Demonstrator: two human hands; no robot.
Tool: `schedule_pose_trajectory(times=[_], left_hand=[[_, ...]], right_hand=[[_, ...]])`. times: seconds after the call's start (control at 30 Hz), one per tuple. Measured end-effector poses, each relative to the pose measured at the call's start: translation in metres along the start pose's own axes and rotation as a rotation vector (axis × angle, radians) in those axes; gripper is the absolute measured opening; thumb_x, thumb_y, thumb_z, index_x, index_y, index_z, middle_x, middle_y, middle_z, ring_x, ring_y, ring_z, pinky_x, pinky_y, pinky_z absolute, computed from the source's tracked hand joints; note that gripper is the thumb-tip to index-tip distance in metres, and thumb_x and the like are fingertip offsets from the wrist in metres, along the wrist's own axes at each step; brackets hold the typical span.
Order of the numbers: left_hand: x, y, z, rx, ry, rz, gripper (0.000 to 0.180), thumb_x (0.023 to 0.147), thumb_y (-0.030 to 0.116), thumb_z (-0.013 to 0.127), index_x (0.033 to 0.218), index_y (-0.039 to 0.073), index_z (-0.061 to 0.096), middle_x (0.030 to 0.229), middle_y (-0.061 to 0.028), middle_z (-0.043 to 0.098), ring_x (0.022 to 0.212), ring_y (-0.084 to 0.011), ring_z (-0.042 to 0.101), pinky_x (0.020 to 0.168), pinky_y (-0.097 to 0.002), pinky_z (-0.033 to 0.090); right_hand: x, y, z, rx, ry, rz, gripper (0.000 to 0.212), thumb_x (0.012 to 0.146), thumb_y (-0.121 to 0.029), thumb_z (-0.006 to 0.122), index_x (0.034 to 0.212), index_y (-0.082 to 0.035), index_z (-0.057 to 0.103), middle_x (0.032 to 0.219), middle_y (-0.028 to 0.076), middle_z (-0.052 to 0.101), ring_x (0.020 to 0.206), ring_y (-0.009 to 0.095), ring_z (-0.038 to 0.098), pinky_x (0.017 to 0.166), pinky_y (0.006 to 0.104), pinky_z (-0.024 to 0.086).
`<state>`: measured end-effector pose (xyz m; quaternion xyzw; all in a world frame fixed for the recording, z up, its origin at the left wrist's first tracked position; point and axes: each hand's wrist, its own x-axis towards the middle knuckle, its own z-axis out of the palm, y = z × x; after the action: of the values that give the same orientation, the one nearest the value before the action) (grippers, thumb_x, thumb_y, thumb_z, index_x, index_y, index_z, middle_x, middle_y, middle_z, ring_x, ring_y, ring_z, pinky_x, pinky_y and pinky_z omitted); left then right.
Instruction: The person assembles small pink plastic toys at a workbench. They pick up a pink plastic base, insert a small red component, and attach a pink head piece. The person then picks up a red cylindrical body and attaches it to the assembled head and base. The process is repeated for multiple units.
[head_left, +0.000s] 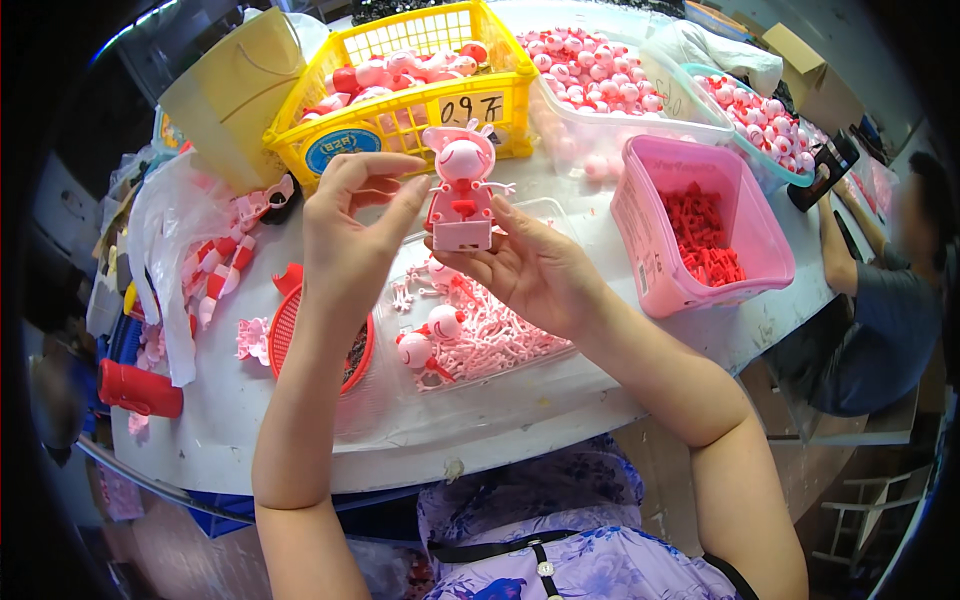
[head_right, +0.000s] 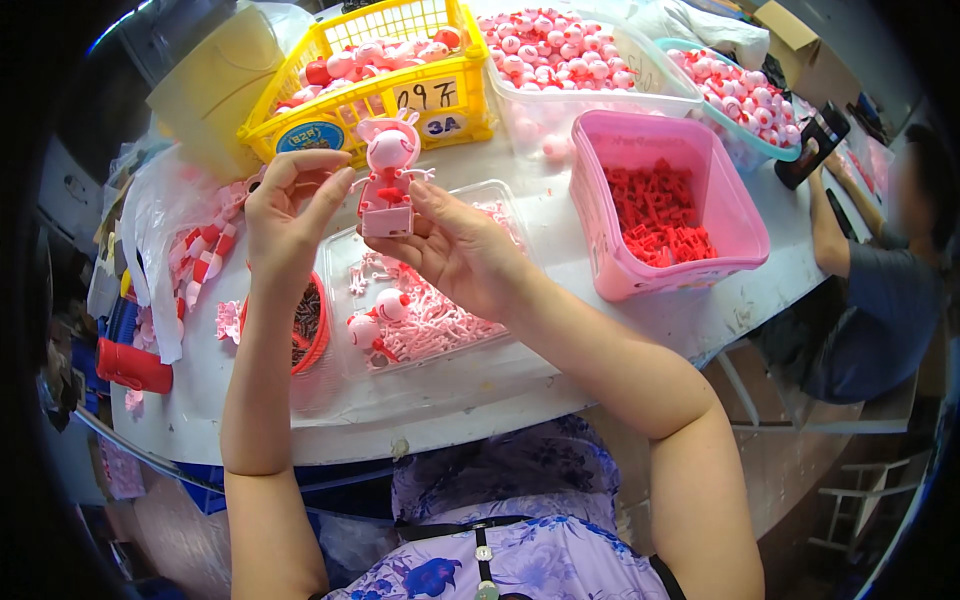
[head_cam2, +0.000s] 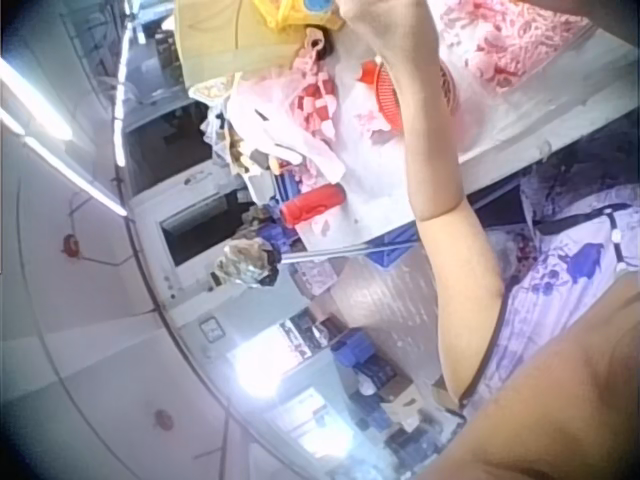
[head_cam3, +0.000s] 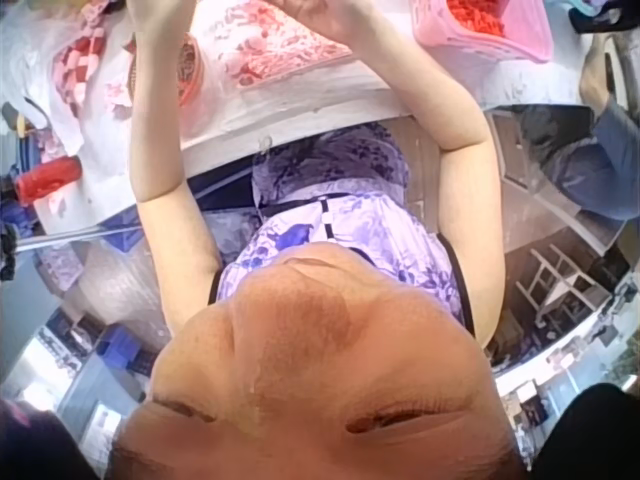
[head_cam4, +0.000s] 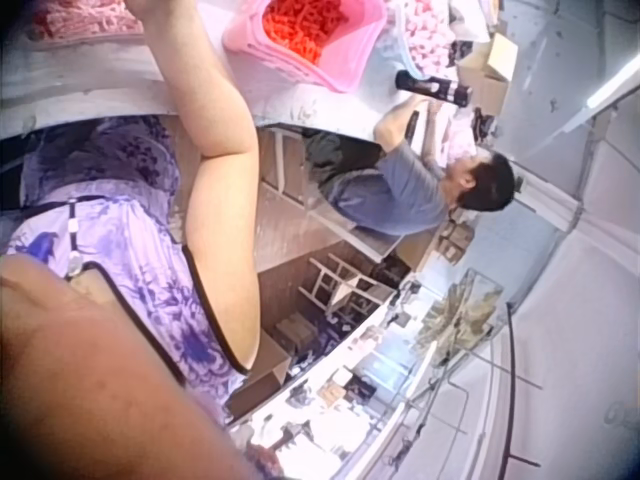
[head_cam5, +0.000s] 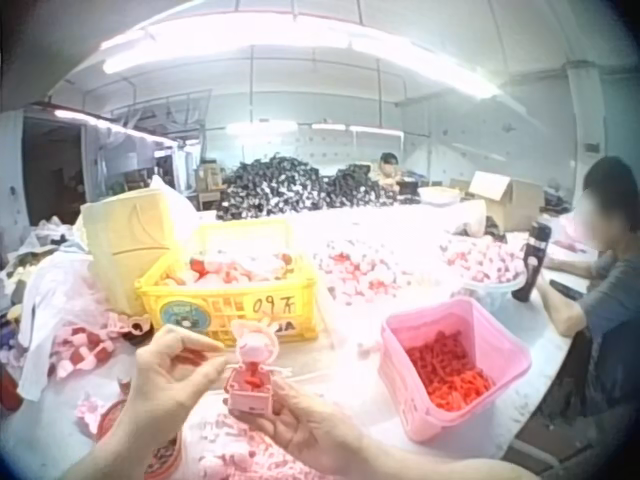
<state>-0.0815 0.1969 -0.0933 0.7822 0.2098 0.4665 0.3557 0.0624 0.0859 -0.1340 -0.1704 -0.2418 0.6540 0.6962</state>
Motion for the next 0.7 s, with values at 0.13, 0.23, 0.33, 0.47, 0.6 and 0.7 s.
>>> schedule_pose_trajectory(times=[0.13, 0.23, 0.33, 0.47, 0.6, 0.7], left_hand=[[-0.008, 0.022, 0.008, 0.213, -0.088, 0.121, 0.015, 0.079, 0.008, 0.071, 0.093, 0.004, 0.070, 0.087, -0.0065, 0.059, 0.085, -0.0161, 0.057, 0.078, -0.0279, 0.046], [-0.007, 0.023, 0.010, 0.297, -0.090, 0.182, 0.014, 0.077, 0.008, 0.073, 0.090, 0.003, 0.070, 0.084, -0.0081, 0.057, 0.082, -0.0196, 0.056, 0.076, -0.0299, 0.044], [-0.008, 0.025, 0.006, 0.353, -0.115, 0.185, 0.014, 0.075, 0.007, 0.073, 0.087, 0.002, 0.069, 0.081, -0.0085, 0.056, 0.081, -0.0210, 0.055, 0.074, -0.0309, 0.044], [-0.009, 0.031, 0.009, 0.382, -0.139, 0.176, 0.013, 0.076, 0.006, 0.071, 0.087, 0.001, 0.067, 0.080, -0.0076, 0.054, 0.080, -0.0192, 0.054, 0.074, -0.0300, 0.044], [-0.010, 0.031, 0.013, 0.389, -0.147, 0.141, 0.014, 0.076, 0.006, 0.071, 0.088, 0.000, 0.066, 0.079, -0.0071, 0.052, 0.079, -0.0177, 0.053, 0.074, -0.0295, 0.043], [-0.012, 0.034, 0.015, 0.443, -0.137, 0.158, 0.014, 0.077, 0.007, 0.070, 0.089, 0.000, 0.067, 0.078, -0.0067, 0.050, 0.078, -0.0171, 0.053, 0.074, -0.0288, 0.043]], right_hand=[[0.002, 0.005, -0.005, 0.024, -0.055, 0.051, 0.034, 0.099, -0.026, 0.047, 0.125, -0.004, 0.044, 0.111, 0.012, 0.058, 0.103, 0.020, 0.060, 0.095, 0.0335, 0.050], [0.001, 0.008, -0.006, 0.031, -0.056, 0.052, 0.036, 0.098, -0.026, 0.049, 0.124, -0.003, 0.043, 0.110, 0.012, 0.058, 0.102, 0.020, 0.061, 0.093, 0.0346, 0.051], [0.003, 0.010, -0.006, 0.066, -0.058, 0.101, 0.032, 0.097, -0.023, 0.052, 0.122, -0.004, 0.045, 0.106, 0.011, 0.060, 0.096, 0.020, 0.063, 0.090, 0.0351, 0.052], [0.001, 0.009, -0.007, 0.071, -0.086, 0.087, 0.030, 0.097, -0.021, 0.052, 0.121, -0.005, 0.046, 0.106, 0.008, 0.059, 0.093, 0.017, 0.064, 0.086, 0.0328, 0.055], [0.003, 0.011, -0.011, 0.103, -0.096, 0.100, 0.033, 0.097, -0.021, 0.052, 0.125, -0.005, 0.042, 0.112, 0.008, 0.056, 0.098, 0.016, 0.062, 0.089, 0.0339, 0.053], [0.005, 0.014, -0.018, 0.103, -0.133, 0.098, 0.037, 0.097, -0.021, 0.050, 0.129, -0.005, 0.038, 0.118, 0.009, 0.053, 0.106, 0.018, 0.059, 0.097, 0.0376, 0.049]])
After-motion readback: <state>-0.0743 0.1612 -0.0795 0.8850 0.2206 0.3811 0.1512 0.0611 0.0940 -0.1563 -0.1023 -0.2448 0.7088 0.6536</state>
